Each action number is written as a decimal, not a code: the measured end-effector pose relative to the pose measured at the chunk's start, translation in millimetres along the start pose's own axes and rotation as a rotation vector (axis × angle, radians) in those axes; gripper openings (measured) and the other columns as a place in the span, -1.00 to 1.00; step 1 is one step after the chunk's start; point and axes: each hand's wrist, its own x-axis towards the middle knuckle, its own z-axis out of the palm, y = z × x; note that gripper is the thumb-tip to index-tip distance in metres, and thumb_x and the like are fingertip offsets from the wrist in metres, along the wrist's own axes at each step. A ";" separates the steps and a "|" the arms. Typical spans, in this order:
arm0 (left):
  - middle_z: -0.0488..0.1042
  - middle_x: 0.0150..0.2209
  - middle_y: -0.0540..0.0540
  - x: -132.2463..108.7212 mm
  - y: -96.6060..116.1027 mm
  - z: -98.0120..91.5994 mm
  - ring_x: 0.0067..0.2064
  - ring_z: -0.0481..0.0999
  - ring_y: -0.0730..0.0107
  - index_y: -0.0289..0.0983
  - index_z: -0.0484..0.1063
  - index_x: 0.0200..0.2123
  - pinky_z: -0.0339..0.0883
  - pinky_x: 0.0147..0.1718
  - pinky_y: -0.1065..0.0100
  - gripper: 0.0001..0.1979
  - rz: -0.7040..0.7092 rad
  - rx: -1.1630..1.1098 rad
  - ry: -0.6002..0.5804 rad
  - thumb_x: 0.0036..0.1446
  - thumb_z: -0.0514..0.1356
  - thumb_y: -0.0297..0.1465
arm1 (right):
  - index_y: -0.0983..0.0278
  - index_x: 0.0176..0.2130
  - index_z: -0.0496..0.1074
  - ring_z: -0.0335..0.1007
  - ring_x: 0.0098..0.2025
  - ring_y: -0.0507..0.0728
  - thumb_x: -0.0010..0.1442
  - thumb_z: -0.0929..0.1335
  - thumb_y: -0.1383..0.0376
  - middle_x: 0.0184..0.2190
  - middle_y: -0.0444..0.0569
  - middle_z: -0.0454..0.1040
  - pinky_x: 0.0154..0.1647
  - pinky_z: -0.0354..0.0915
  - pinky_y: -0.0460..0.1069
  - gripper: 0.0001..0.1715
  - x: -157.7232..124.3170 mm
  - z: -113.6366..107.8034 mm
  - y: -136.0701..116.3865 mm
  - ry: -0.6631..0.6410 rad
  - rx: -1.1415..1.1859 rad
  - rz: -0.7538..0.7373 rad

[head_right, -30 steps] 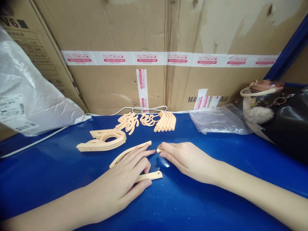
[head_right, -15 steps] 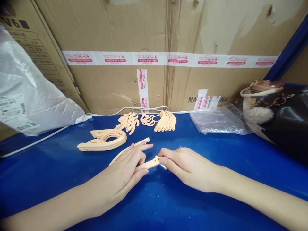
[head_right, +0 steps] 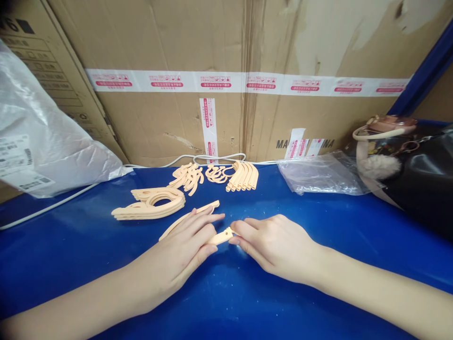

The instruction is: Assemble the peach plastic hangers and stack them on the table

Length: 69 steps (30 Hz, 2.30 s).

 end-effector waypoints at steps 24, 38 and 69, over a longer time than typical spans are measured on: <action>0.34 0.13 -0.10 -0.1 1.5 -8.4 0.29 0.14 0.18 -0.19 0.35 -0.12 -0.03 0.28 -0.03 -0.75 0.025 -0.049 -0.055 0.39 -0.10 -0.32 | 0.25 -0.14 0.44 0.27 -0.56 0.02 0.35 0.18 0.21 -0.53 -0.15 0.33 -0.55 0.01 -0.04 -0.69 -6.6 -0.3 -5.4 0.118 -0.078 -0.056; 0.28 0.17 -0.16 -0.2 1.1 -10.1 0.32 0.08 0.14 -0.21 0.34 -0.16 -0.05 0.28 -0.08 -0.73 0.043 -0.014 -0.094 0.40 -0.12 -0.31 | 0.25 -0.22 0.45 0.22 -0.59 0.00 0.32 0.20 0.23 -0.57 -0.16 0.30 -0.56 -0.02 -0.05 -0.73 -5.2 2.0 -9.1 0.126 -0.028 -0.041; 0.33 0.18 -0.09 0.2 -16.7 -28.7 0.24 0.25 0.22 -0.13 0.32 0.04 0.31 0.08 0.18 -0.69 -0.045 -0.303 -0.079 0.24 0.05 -0.46 | 0.21 -0.25 0.44 0.31 -0.12 0.09 0.12 0.32 0.44 -0.20 -0.08 0.40 0.06 0.15 0.07 -0.81 3.0 -39.7 -1.4 -0.212 0.348 -0.081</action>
